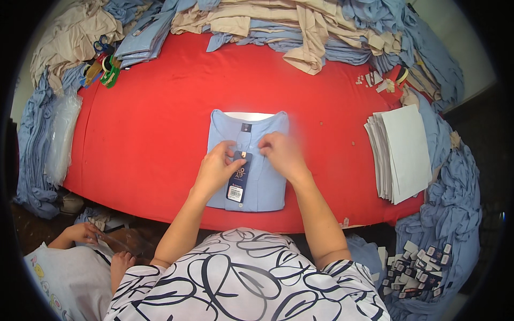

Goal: The person folds blue button-down shirts over a cardboard insert, attaches tags, and stacks the finished items on a workspace.

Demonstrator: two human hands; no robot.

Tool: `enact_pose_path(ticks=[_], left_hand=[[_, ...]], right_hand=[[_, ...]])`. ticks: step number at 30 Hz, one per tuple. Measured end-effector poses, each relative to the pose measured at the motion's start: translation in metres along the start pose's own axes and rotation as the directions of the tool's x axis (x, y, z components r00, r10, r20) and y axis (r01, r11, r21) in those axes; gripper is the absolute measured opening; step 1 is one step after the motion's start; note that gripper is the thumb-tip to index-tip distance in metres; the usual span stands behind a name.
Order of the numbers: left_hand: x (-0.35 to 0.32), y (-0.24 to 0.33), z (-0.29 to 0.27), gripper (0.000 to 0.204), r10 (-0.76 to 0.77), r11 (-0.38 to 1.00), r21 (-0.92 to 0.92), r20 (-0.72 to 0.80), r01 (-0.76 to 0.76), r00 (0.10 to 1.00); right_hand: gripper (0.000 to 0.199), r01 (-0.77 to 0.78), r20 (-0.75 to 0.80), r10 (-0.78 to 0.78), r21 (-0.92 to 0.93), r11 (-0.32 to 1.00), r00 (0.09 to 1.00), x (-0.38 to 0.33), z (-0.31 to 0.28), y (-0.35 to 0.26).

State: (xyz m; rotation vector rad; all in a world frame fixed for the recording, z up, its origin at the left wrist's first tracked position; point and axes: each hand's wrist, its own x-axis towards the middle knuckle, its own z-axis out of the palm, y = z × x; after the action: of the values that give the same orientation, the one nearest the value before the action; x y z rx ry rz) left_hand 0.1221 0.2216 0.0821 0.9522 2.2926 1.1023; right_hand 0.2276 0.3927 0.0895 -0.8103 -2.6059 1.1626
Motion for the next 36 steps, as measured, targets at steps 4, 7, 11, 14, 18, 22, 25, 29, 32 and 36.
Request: enact_pose_path(ticks=[4, 7, 11, 14, 18, 22, 25, 29, 32, 36], left_hand=[[0.004, -0.008, 0.017, 0.045, 0.128, 0.989, 0.074, -0.045, -0.125, 0.991], [-0.002, -0.008, 0.029, 0.045, 0.260, 0.957, 0.157, -0.096, -0.244, 0.961], [-0.016, -0.012, 0.051, 0.047, 0.389, 0.899, 0.277, -0.153, -0.338, 0.909], [-0.017, -0.018, 0.065, 0.051, 0.360, 0.902, 0.321, -0.184, -0.290, 0.915], [-0.015, -0.012, 0.064, 0.057, 0.499, 0.770, 0.551, -0.204, -0.322, 0.842], [-0.003, -0.028, 0.062, 0.062, 0.437, 0.831, 0.408, -0.059, -0.378, 0.898], [0.007, -0.021, 0.032, 0.059, 0.375, 0.912, 0.207, -0.074, -0.353, 0.924], [0.058, -0.054, -0.017, 0.050, -0.023, 0.998, 0.042, -0.355, 0.041, 0.935], [0.106, -0.068, -0.035, 0.046, -0.235, 0.938, -0.269, -0.023, 0.221, 0.972], [0.137, -0.049, -0.040, 0.040, -0.289, 0.894, -0.255, 0.298, 0.367, 0.910]], right_hand=[[0.009, 0.081, 0.066, -0.070, -0.183, 0.980, 0.995, 0.007, 0.012, 0.003], [0.010, 0.121, 0.087, -0.105, -0.212, 0.970, 0.991, 0.016, 0.009, 0.008], [0.012, 0.314, 0.160, -0.278, -0.288, 0.905, 0.947, 0.031, 0.008, 0.004], [0.011, 0.444, 0.069, -0.444, -0.295, 0.846, 0.893, 0.032, 0.021, 0.021], [0.012, 0.435, -0.357, -0.563, -0.380, 0.816, 0.745, 0.037, 0.022, 0.028], [0.021, 0.325, -0.324, -0.410, -0.285, 0.902, 0.853, 0.058, 0.029, 0.067], [0.025, 0.172, -0.363, -0.167, -0.019, 0.985, 0.917, 0.062, 0.001, 0.084], [0.027, -0.076, -0.191, 0.091, 0.080, 0.994, 0.977, 0.063, -0.026, 0.066], [0.025, -0.129, -0.004, 0.129, -0.076, 0.989, 0.992, 0.064, -0.027, 0.043], [0.020, -0.149, 0.023, 0.153, -0.138, 0.979, 0.988, 0.052, -0.028, 0.051]])
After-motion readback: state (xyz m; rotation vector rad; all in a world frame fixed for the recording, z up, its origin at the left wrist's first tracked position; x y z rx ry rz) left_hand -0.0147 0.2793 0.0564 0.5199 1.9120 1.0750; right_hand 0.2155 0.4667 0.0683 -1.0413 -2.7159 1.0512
